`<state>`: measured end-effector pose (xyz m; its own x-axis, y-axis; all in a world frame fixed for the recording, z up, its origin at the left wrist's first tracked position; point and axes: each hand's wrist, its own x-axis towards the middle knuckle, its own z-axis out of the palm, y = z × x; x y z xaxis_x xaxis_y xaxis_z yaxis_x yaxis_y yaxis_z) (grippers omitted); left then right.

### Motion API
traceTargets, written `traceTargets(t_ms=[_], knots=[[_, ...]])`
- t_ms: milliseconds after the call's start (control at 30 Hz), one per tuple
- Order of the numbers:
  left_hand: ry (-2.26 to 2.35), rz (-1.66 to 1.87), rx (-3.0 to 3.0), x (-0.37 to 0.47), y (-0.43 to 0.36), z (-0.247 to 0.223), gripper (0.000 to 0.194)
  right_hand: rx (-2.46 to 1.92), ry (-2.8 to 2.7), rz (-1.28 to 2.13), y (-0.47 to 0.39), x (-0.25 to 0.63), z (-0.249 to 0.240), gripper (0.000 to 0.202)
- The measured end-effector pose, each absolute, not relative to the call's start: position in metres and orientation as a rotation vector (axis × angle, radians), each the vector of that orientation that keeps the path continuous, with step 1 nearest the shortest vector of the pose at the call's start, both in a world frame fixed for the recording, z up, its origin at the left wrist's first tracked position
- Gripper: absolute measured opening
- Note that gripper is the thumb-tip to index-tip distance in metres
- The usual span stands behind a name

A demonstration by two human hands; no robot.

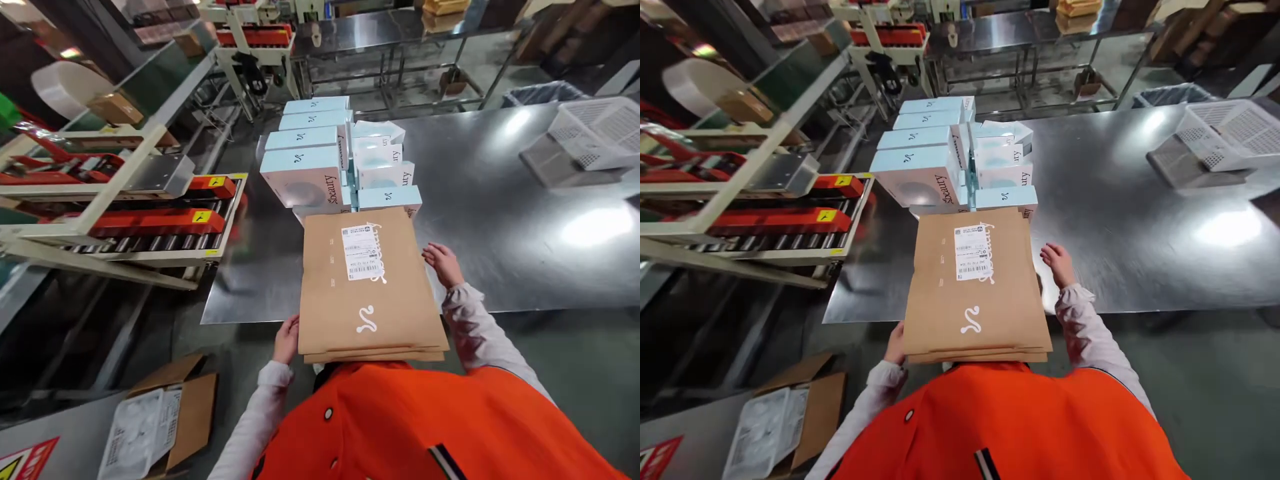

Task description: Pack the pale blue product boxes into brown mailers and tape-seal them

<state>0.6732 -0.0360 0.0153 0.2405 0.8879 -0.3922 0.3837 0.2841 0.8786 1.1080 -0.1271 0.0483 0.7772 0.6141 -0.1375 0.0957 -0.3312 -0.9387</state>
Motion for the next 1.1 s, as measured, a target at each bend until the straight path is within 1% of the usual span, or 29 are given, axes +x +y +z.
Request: traceTargets(t_ms=[67, 133, 200, 267, 333, 400, 500, 667, 867, 967, 1100], knots=[[1.358, 0.523, 1.246, 0.669, -0.013, 0.019, 0.055, -1.757, -0.445, 0.556, -0.144, 1.106, 0.074, 0.045], [1.333, 0.522, 1.199, 0.663, 0.004, 0.024, 0.061, -1.77, -0.532, 0.535, -0.16, 1.09, 0.106, 0.049], [1.249, 0.513, 1.208, 0.653, 0.014, 0.029, 0.061, -1.933, -0.744, 0.558, -0.172, 1.061, 0.138, 0.055], [1.157, 0.483, 1.245, 0.642, 0.02, 0.033, 0.058, -2.182, -0.983, 0.527, -0.175, 1.027, 0.163, 0.065], [1.097, 0.443, 1.275, 0.628, 0.025, 0.032, 0.057, -2.471, -1.145, 0.386, -0.171, 0.996, 0.176, 0.081], [1.061, 0.396, 1.3, 0.612, 0.03, 0.029, 0.058, -2.728, -1.161, 0.235, -0.165, 0.974, 0.18, 0.094], [1.012, 0.34, 1.338, 0.59, 0.037, 0.021, 0.057, -2.96, -1.025, 0.186, -0.158, 0.961, 0.18, 0.102], [0.95, 0.239, 1.351, 0.575, 0.043, 0.006, 0.059, -3.115, -0.807, 0.342, -0.154, 0.961, 0.183, 0.099], [0.797, 0.156, 1.381, 0.596, 0.048, -0.008, 0.055, -3.169, -0.733, 0.418, -0.146, 0.956, 0.189, 0.088], [0.756, 0.152, 1.42, 0.614, 0.06, 0.003, 0.051, -3.173, -0.741, 0.445, -0.145, 0.952, 0.189, 0.085], [0.721, 0.172, 1.471, 0.64, 0.082, 0.033, 0.046, -3.166, -0.761, 0.408, -0.146, 0.949, 0.187, 0.083]])
